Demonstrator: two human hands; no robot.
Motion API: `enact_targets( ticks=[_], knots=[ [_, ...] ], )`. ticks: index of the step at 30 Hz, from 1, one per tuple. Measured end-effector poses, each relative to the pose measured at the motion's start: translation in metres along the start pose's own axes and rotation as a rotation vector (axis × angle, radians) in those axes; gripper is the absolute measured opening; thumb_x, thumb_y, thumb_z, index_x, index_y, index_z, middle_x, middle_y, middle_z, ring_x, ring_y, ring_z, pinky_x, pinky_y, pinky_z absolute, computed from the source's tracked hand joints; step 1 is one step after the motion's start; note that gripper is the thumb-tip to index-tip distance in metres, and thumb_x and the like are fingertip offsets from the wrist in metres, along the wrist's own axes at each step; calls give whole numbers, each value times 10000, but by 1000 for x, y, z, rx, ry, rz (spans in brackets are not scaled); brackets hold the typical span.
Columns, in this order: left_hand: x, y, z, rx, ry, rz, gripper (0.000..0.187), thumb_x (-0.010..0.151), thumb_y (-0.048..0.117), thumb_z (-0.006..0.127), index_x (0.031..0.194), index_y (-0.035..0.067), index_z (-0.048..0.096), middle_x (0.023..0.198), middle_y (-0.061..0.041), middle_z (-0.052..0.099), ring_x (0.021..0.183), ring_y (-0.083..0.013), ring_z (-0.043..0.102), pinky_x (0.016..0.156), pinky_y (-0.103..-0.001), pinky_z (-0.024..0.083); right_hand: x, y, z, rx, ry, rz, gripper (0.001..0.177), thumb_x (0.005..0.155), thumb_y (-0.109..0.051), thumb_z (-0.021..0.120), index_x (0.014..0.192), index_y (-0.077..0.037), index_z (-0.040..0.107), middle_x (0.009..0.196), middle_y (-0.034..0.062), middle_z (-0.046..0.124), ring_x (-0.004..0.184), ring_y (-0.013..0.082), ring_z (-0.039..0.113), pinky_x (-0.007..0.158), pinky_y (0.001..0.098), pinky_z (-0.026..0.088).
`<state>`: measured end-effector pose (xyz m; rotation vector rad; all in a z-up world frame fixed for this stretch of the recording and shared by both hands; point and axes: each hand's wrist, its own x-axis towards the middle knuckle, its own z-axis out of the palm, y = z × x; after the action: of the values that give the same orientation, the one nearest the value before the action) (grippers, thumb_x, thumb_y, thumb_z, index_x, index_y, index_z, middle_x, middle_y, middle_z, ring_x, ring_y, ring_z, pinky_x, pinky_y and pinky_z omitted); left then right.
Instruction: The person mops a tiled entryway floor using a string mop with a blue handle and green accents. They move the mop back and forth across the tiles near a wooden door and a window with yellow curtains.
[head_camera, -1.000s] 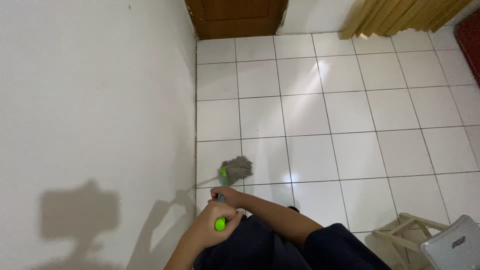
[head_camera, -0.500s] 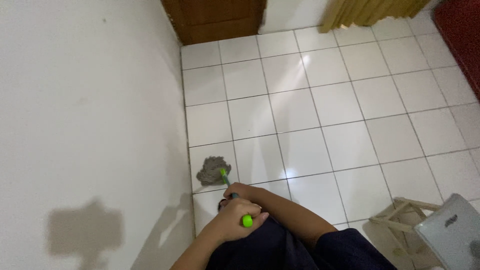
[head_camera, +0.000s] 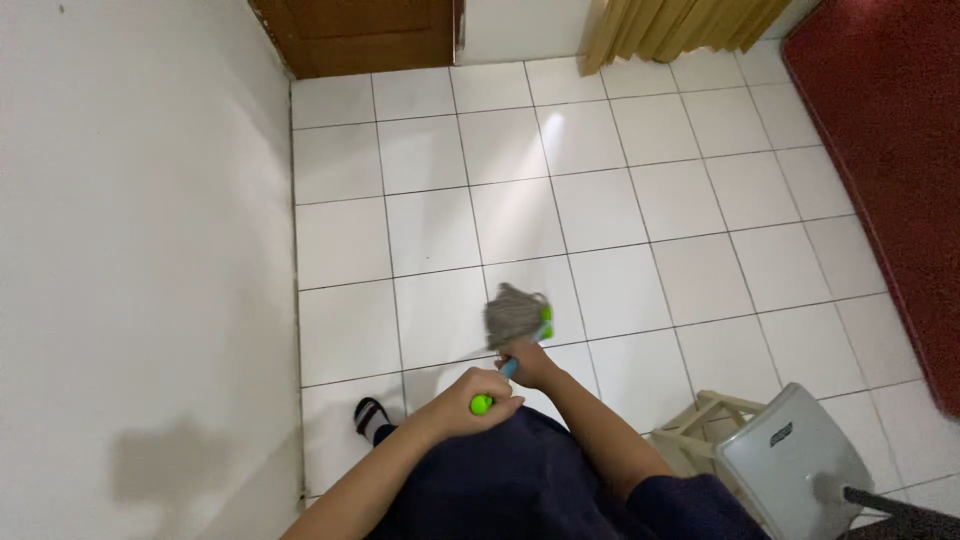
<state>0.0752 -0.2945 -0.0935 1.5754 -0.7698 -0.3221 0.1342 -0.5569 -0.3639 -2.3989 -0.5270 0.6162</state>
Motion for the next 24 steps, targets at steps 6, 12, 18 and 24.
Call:
enact_targets(
  ticks=[6,12,18,24],
  knots=[
    [22,-73,42,-154,84,-23,557,1199,175,857,734,170,551,662,-65,606,651,-277,590,712,-427,516,-24,95,6,85,52,126,284,1122,-257,790,912,-110,667,808,188,741,912,481,819,894,564,616],
    [-3,-85,39,-138,128,-54,563,1188,201,873,714,170,570,631,-57,609,616,-297,602,698,-418,517,-20,73,18,104,-52,168,296,1147,-324,771,952,-123,675,881,255,778,1035,565,825,930,613,609],
    [-65,-30,-21,-82,211,-112,605,1177,168,888,678,165,544,597,-53,578,574,-292,555,670,-402,513,27,-18,53,169,-137,46,446,1161,-408,842,893,-146,600,803,174,747,882,477,812,899,542,624],
    [-134,48,-101,146,311,-245,529,1093,70,886,669,26,573,604,-39,633,568,-221,462,664,-381,504,95,-169,81,404,-158,-197,294,1011,51,874,831,-36,659,855,88,852,895,238,882,906,446,711]
  ],
)
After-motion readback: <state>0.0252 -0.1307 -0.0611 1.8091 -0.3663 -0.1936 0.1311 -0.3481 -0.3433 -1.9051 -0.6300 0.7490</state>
